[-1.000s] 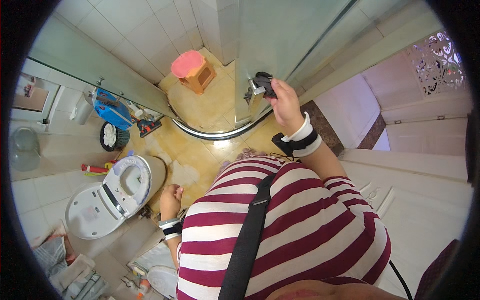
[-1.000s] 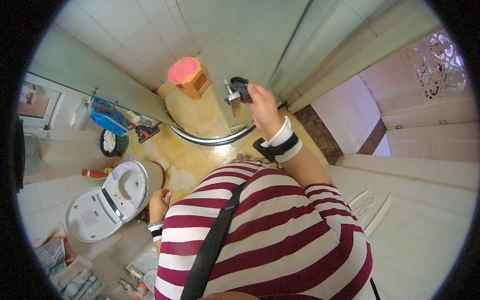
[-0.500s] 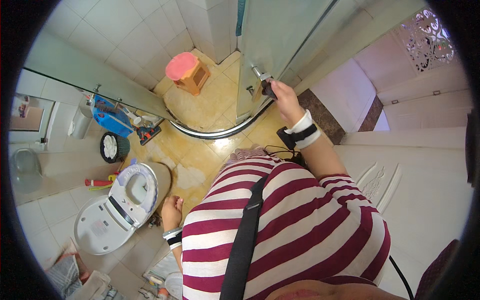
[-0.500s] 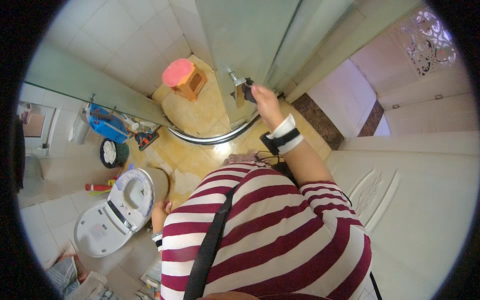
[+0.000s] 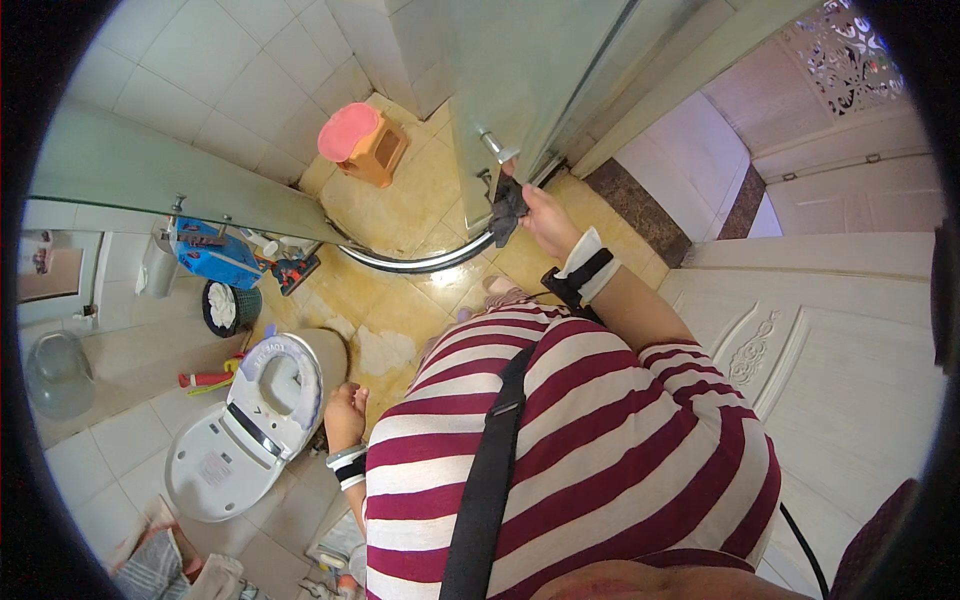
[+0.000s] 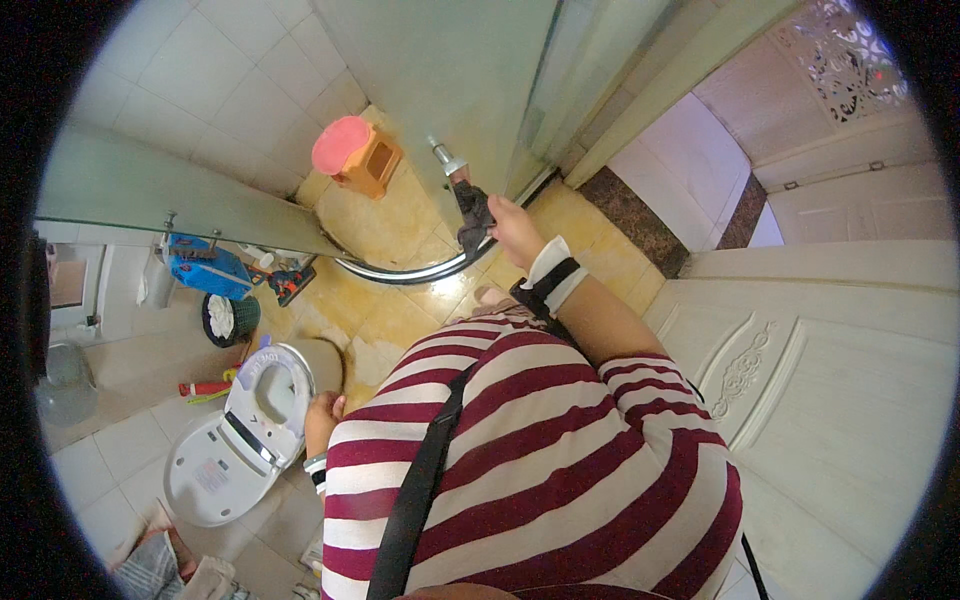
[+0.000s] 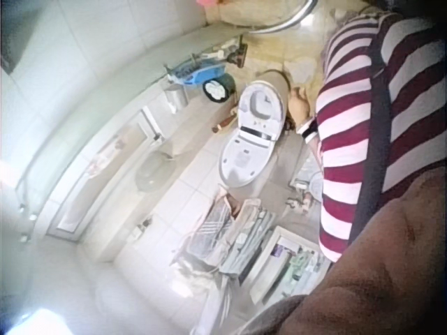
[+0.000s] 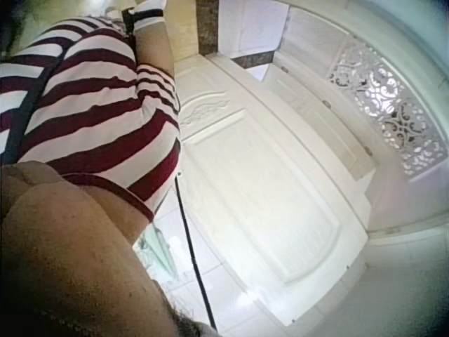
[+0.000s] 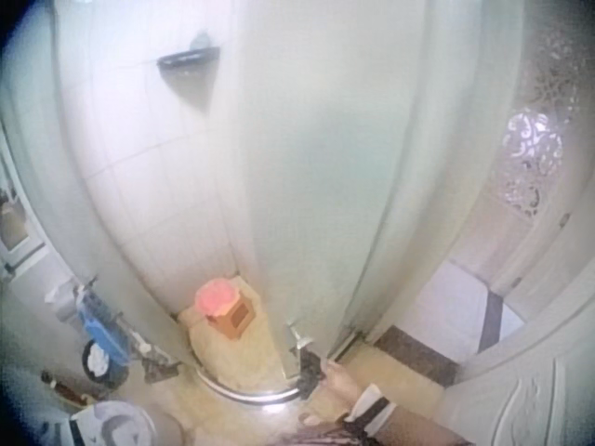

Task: The person wipes the shower door handle and glass with a cloth, adjusts a cleaning tool, and wipes the wall and sink area.

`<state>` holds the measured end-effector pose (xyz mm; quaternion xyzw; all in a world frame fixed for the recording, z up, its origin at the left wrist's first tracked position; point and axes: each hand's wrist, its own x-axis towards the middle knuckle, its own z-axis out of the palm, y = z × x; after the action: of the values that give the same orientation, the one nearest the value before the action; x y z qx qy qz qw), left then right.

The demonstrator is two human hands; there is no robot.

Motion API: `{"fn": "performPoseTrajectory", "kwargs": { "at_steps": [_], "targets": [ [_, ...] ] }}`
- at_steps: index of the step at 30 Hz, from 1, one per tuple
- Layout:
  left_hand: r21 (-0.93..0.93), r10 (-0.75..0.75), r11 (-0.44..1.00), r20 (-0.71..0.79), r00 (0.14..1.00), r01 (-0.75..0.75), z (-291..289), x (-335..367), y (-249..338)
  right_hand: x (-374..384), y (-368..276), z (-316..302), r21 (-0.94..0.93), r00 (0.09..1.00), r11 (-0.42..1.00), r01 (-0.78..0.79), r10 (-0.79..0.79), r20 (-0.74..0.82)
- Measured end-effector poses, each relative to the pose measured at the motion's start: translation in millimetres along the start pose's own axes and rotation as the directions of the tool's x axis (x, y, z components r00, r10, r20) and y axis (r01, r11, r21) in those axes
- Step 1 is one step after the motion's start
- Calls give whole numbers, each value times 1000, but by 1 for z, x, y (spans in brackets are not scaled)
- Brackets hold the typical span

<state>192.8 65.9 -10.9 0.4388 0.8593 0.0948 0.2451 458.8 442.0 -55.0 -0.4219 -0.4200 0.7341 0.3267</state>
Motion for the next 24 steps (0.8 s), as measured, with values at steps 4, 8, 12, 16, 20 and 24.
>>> {"fn": "performPoseTrajectory", "kwargs": {
  "at_steps": [4,8,12,16,20,24],
  "targets": [
    [-53,3,999,-36,999,-5,-6,3,7,-3,-39,19,115,996,992,47,-55,70],
    [-33,-42,999,-63,997,40,-2,-3,8,1,-65,30,-169,988,980,103,-81,133],
    [-51,-115,992,-49,992,113,9,-18,11,7,-55,39,-382,995,920,92,-98,2],
    [-97,-164,982,-19,986,162,17,-27,22,19,-43,29,-36,984,984,-176,176,-13],
    [-143,-207,967,36,978,210,20,-29,29,35,-20,13,179,867,854,-489,454,207],
    [-91,-232,969,-1,973,231,23,-34,28,15,-30,30,217,930,905,-367,359,77]
  ]
}}
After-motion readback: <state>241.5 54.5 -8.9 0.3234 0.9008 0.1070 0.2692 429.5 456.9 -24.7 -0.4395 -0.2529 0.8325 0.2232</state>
